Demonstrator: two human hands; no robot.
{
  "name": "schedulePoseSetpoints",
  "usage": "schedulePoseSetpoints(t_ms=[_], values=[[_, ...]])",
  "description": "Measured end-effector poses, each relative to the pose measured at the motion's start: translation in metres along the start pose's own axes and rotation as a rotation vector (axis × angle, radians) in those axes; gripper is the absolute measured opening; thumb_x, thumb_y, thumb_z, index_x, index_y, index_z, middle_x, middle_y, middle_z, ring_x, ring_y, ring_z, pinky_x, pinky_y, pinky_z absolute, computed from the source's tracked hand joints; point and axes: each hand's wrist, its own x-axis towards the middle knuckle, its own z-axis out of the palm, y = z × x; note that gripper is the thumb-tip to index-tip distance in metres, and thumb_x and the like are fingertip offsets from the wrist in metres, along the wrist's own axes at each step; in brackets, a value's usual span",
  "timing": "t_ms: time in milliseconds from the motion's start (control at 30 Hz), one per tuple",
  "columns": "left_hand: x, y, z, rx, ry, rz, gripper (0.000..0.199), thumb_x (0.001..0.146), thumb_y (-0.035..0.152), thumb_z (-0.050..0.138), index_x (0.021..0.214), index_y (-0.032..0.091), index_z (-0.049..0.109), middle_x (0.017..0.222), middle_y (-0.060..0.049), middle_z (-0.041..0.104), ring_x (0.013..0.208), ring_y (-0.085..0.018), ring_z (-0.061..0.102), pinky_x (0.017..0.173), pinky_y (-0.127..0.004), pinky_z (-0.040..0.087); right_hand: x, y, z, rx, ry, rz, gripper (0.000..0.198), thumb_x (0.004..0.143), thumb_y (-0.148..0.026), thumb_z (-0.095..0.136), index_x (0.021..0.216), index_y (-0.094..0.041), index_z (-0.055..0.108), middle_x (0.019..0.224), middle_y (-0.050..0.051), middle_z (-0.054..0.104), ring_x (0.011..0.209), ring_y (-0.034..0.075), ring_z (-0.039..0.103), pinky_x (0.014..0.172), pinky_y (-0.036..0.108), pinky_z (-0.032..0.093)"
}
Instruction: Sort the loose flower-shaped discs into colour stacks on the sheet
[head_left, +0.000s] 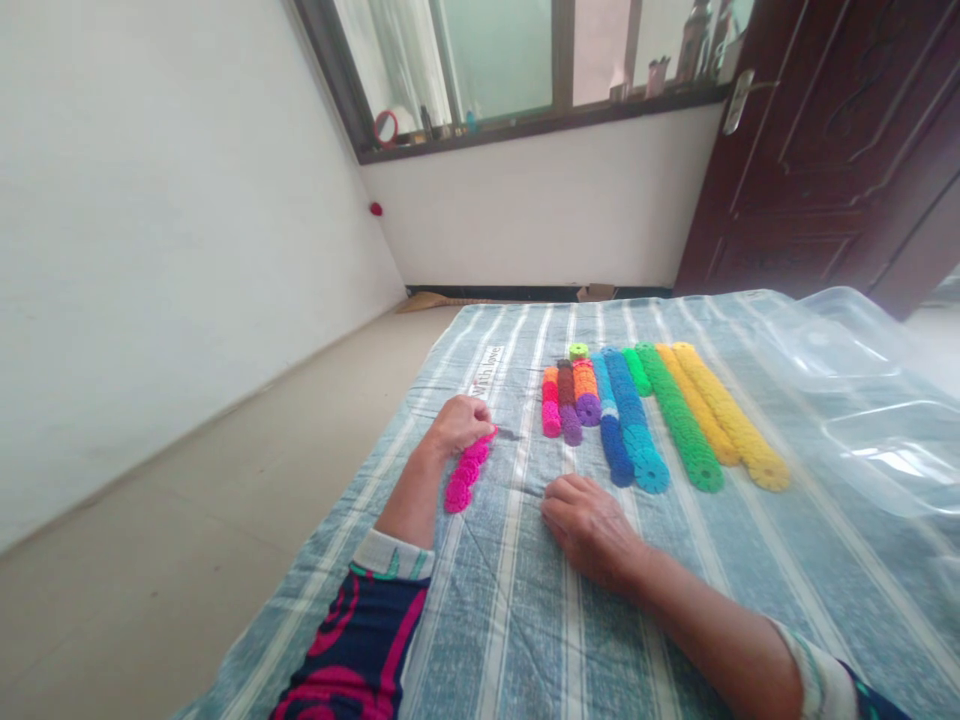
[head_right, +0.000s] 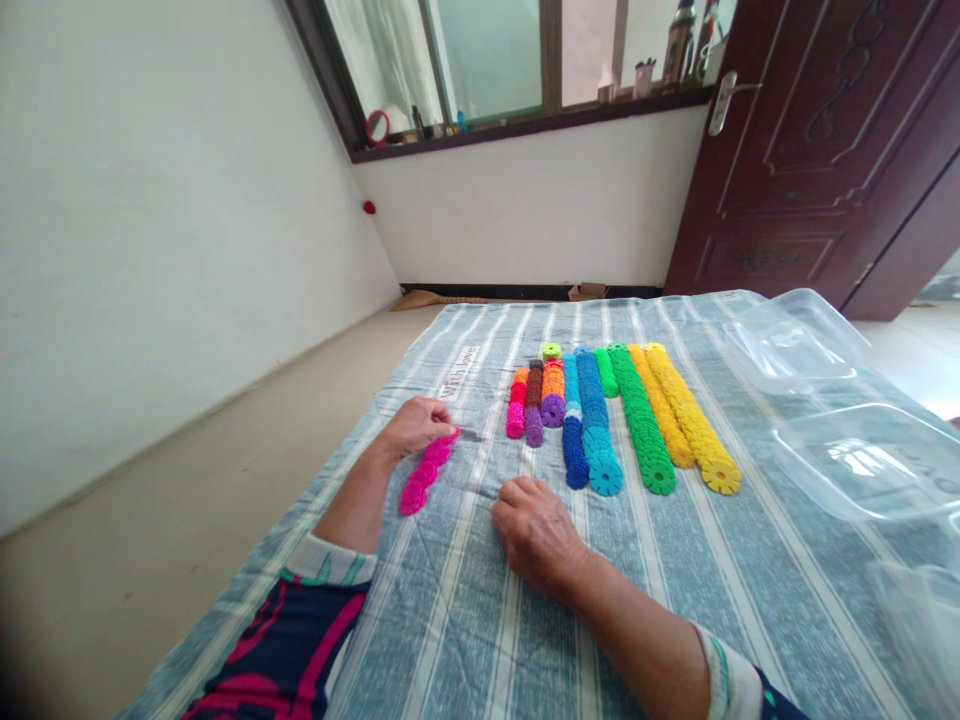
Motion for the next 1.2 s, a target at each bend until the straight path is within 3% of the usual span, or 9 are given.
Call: schedulePoseSetpoints(t_ms=[200, 333, 467, 733, 1200], values=[[-0.001, 0.025, 0.031, -0.268, 0.101, 0.108, 0.017, 0.065, 0.031, 0.064, 0.06, 0.015, 0.062, 0.055, 0.004, 0.052, 0.056, -0.009, 0.044, 0.055, -0.023, 0.034, 0.001, -0.001, -0.001, -0.029, 0.003, -0.009, 0.021, 0.085, -0.008, 0.058, 0.068, -0.018, 0.055, 0.076, 0.001, 0.058, 0.074, 0.016, 0.048, 0.065, 0.03, 0.031], [0.001, 0.036, 0.064, -0.31, 0.101, 0.151, 0.016, 0.069, 0.028, 0.061, 0.061, 0.015, 0.063, 0.055, 0.005, 0.05, 0.056, -0.009, 0.044, 0.056, -0.023, 0.034, 0.003, 0.0, -0.001, -0.046, 0.014, -0.018, 0.02, 0.084, -0.009, 0.062, 0.067, -0.018, 0.055, 0.074, 0.001, 0.058, 0.072, 0.016, 0.048, 0.064, 0.03, 0.03], [0.001, 0.039, 0.081, -0.315, 0.134, 0.128, 0.013, 0.073, 0.024, 0.058, 0.064, 0.015, 0.064, 0.058, 0.004, 0.054, 0.058, -0.01, 0.048, 0.058, -0.023, 0.037, 0.003, 0.0, -0.001, -0.056, 0.023, -0.019, 0.021, 0.084, -0.009, 0.062, 0.066, -0.018, 0.055, 0.073, 0.001, 0.058, 0.071, 0.016, 0.048, 0.063, 0.03, 0.029], [0.001, 0.041, 0.088, -0.109, 0.215, 0.164, 0.011, 0.077, 0.014, 0.06, 0.075, 0.017, 0.07, 0.077, -0.001, 0.064, 0.075, -0.013, 0.058, 0.077, -0.025, 0.045, 0.004, -0.001, -0.003, -0.059, -0.011, -0.006, 0.021, 0.087, -0.011, 0.059, 0.068, -0.019, 0.056, 0.075, 0.002, 0.059, 0.072, 0.017, 0.049, 0.063, 0.031, 0.03], [-0.003, 0.046, 0.088, 0.023, 0.252, 0.16, 0.009, 0.075, 0.012, 0.065, 0.069, 0.017, 0.06, 0.073, 0.0, 0.056, 0.073, -0.013, 0.053, 0.072, -0.025, 0.042, 0.003, -0.001, -0.002, -0.069, 0.01, -0.018, 0.022, 0.087, -0.01, 0.059, 0.067, -0.018, 0.056, 0.074, 0.002, 0.058, 0.072, 0.017, 0.048, 0.062, 0.03, 0.029]])
